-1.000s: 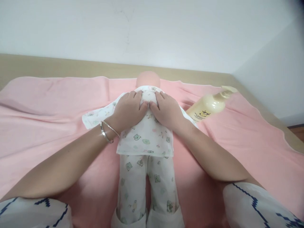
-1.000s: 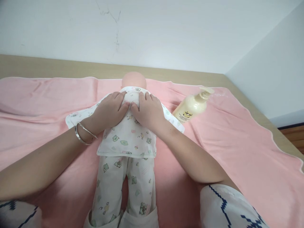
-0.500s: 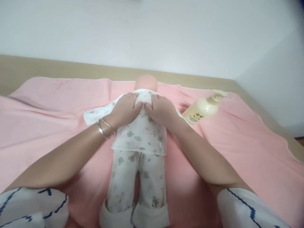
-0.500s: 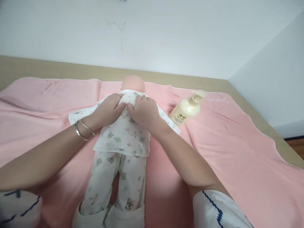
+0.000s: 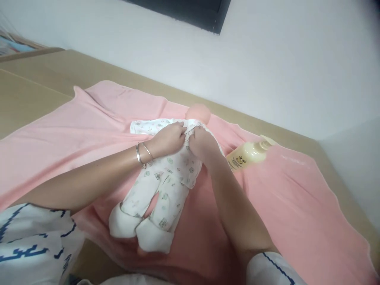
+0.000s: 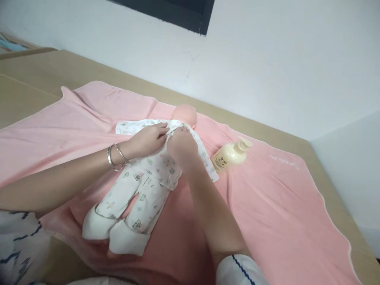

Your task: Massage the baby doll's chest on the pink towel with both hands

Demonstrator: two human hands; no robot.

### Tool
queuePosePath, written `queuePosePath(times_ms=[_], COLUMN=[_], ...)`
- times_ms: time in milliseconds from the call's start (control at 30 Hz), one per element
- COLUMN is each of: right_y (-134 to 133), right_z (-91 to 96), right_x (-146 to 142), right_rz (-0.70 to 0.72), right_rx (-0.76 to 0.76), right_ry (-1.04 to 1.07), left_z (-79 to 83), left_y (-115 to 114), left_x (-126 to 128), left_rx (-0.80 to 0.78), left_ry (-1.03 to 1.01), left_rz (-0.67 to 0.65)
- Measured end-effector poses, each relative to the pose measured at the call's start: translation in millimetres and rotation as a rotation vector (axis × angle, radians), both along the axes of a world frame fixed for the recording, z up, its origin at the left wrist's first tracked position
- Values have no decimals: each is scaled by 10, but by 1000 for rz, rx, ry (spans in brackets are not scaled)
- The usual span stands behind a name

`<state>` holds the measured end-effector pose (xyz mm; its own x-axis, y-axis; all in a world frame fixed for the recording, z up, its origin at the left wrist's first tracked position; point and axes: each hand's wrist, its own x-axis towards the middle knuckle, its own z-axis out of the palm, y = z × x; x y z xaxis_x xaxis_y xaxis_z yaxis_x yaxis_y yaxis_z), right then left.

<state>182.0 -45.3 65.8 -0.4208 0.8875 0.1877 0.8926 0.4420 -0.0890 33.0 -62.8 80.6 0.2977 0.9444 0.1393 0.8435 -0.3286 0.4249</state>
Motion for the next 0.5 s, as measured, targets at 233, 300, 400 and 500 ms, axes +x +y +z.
queuePosePath(times_ms=[233, 300, 400, 500], right_y=[185, 154, 52, -124], right_z=[-269, -314, -274, -140], right_x=[-44, -67, -78, -100], right_rz=[-261, -253, -234, -226], right_rx=[-27, 27, 2, -108], right_ry=[155, 120, 42, -36], left_z=[30, 17, -46, -162], left_y=[31, 90, 222, 389], left_x=[-3, -32, -123, -218], left_rx=[-46, -58, -29, 44], left_ry=[-33, -16, 13, 58], left_rz=[51, 53, 0, -107])
